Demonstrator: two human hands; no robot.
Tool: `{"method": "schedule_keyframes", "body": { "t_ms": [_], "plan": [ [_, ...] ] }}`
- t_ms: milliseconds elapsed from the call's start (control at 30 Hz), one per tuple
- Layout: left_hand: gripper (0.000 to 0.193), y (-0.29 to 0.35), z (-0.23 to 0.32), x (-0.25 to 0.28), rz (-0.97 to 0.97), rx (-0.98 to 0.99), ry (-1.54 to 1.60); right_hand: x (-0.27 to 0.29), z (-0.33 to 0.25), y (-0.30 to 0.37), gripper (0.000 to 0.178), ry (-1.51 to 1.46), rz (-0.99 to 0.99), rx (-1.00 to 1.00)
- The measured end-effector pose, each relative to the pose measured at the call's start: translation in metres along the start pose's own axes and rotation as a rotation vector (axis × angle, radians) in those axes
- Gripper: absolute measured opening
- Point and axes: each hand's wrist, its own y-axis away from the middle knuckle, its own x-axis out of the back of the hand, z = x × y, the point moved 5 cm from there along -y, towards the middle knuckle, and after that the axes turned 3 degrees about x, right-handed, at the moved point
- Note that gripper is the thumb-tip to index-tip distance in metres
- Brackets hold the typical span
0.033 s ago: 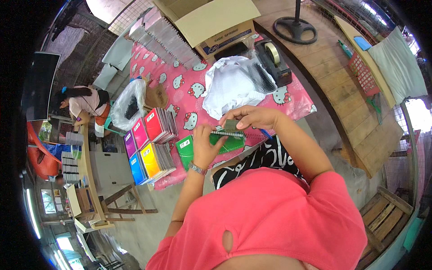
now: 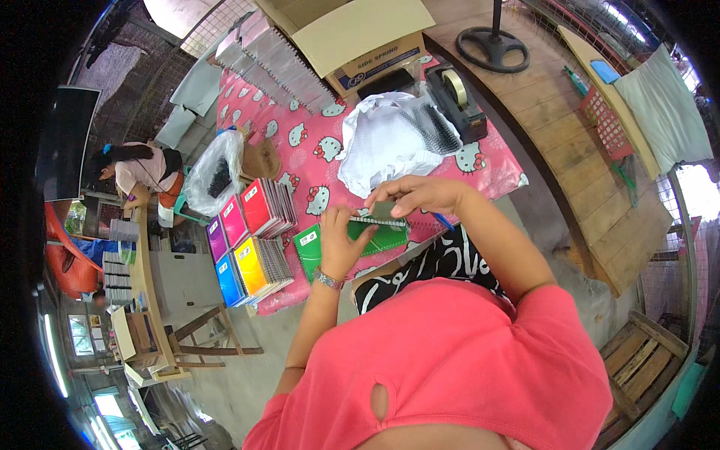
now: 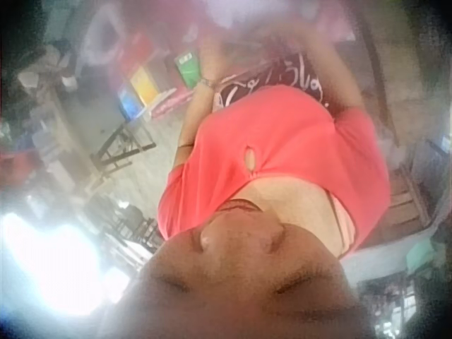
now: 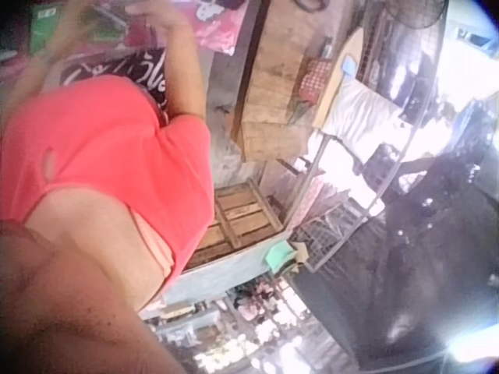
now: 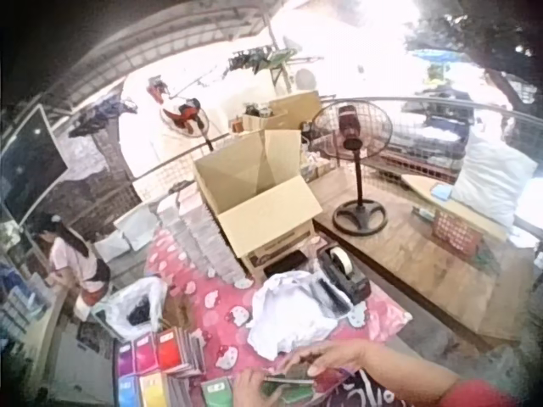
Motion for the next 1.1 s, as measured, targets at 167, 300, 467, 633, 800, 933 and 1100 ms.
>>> {"method": "schedule_keyframes", "body": {
  "t_ms": [167,300,467,633,800,933,1100],
  "plan": [
    [0.039,0.003,-0.014,0.0,-0.057,0.069,0.118,0.015,0.015,-0.012,0.043,0.552,0.103,-0.188],
    [0.04,0.004,-0.023,-0.006,-0.075,0.1,0.228,0.0,0.007,-0.018,0.044,0.205,-0.007,-0.114],
    [0.04,0.005,-0.026,-0.007,-0.079,0.146,0.302,0.001,0.008,-0.016,0.048,-0.093,0.019,-0.004],
    [0.041,0.003,-0.026,-0.006,-0.083,0.19,0.3,0.008,0.021,-0.022,0.043,0.254,0.053,-0.167],
    [0.041,0.004,-0.031,-0.009,-0.094,0.201,0.275,0.006,0.019,-0.016,0.044,0.072,0.027,-0.104],
    [0.033,0.006,-0.034,-0.011,-0.091,0.303,0.39,0.056,0.02,0.029,0.047,0.494,0.437,-0.191],
    [0.027,0.026,-0.065,-0.025,-0.009,0.504,0.806,0.089,0.016,0.112,0.05,1.336,0.77,-0.409]
  ]
}}
